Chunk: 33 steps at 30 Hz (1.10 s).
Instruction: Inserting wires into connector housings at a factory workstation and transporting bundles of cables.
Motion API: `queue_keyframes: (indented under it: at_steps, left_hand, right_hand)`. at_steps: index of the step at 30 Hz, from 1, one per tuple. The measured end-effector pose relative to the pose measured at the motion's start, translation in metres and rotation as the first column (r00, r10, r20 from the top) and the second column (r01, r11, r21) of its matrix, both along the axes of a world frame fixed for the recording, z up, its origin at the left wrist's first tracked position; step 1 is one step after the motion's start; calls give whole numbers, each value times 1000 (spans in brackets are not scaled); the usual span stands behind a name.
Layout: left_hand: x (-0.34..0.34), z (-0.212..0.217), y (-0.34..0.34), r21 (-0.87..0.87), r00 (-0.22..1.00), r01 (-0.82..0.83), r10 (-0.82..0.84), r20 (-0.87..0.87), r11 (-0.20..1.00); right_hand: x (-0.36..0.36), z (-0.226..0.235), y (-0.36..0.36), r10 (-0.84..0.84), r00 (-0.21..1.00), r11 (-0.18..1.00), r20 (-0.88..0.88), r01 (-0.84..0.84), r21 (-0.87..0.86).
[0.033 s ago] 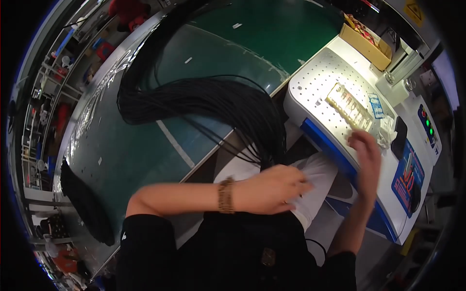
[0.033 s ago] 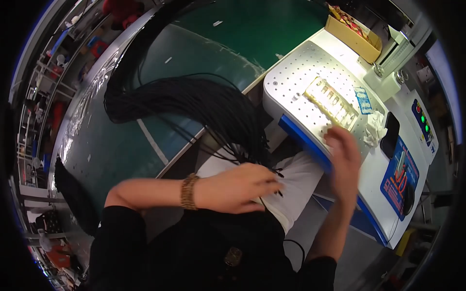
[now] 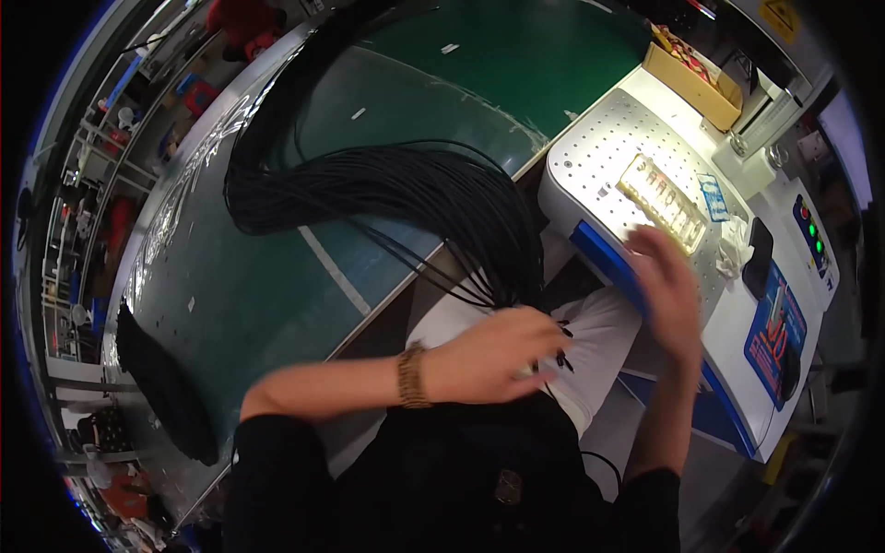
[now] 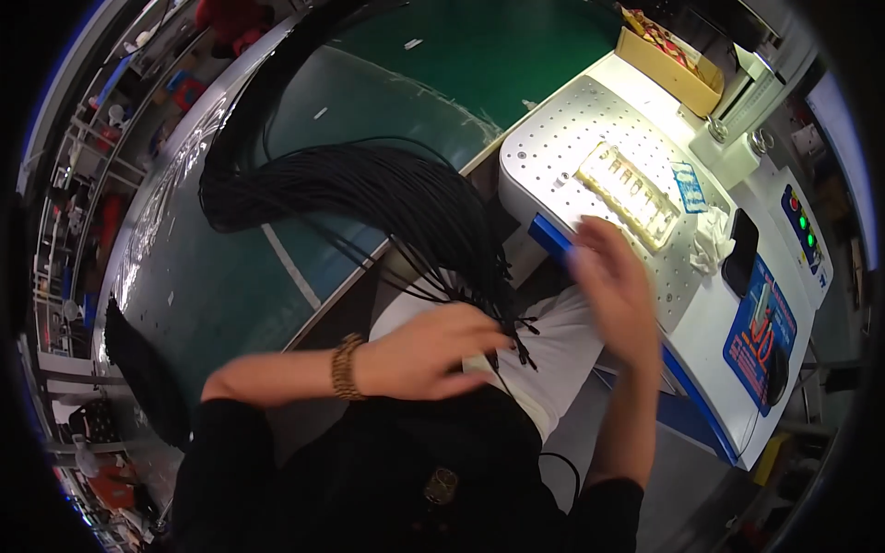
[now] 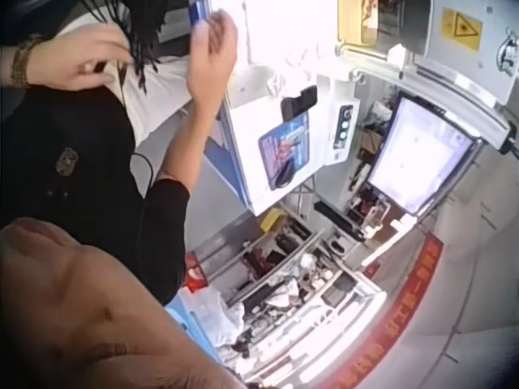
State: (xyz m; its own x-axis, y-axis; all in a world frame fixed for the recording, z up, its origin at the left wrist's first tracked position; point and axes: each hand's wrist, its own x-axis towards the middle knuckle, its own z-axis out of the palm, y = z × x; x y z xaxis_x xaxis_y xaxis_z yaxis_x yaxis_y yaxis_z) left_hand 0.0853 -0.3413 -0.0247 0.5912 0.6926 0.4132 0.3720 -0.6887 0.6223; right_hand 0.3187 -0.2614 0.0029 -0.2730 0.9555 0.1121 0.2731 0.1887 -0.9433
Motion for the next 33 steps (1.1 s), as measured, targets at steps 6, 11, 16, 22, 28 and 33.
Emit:
queue_keyframes:
  at_steps: [6, 11, 16, 22, 28, 33]
  left_hand:
    - [-61, -76, -63, -764, 613, -438, 779, 133, 475]
    - [-45, -83, 21, -738, 421, -95, 699, 578, 668]
    - [-24, -70, 24, -749, 286, 281, 693, 662, 600]
    - [-13, -59, 12, -697, 342, 325, 608, 716, 639]
    - [-18, -5, 21, -722, 269, 359, 675, 687, 591]
    - [-48, 61, 29, -771, 388, 355, 666, 636, 529]
  right_hand:
    - [-121, -51, 73, 211, 940, 977, 266, -204, -56]
    - [-129, -104, 53, 551, 824, 831, -130, -557, -7]
    - [-108, -83, 2, 602, 798, 794, 43, -591, -141]
    - [-84, -58, -6, 655, 703, 748, 278, -656, -103]
    - [-79, 54, 62, 723, 379, 605, 578, -751, -265]
    - [-139, 39, 174, 728, 579, 245, -368, -721, -649]
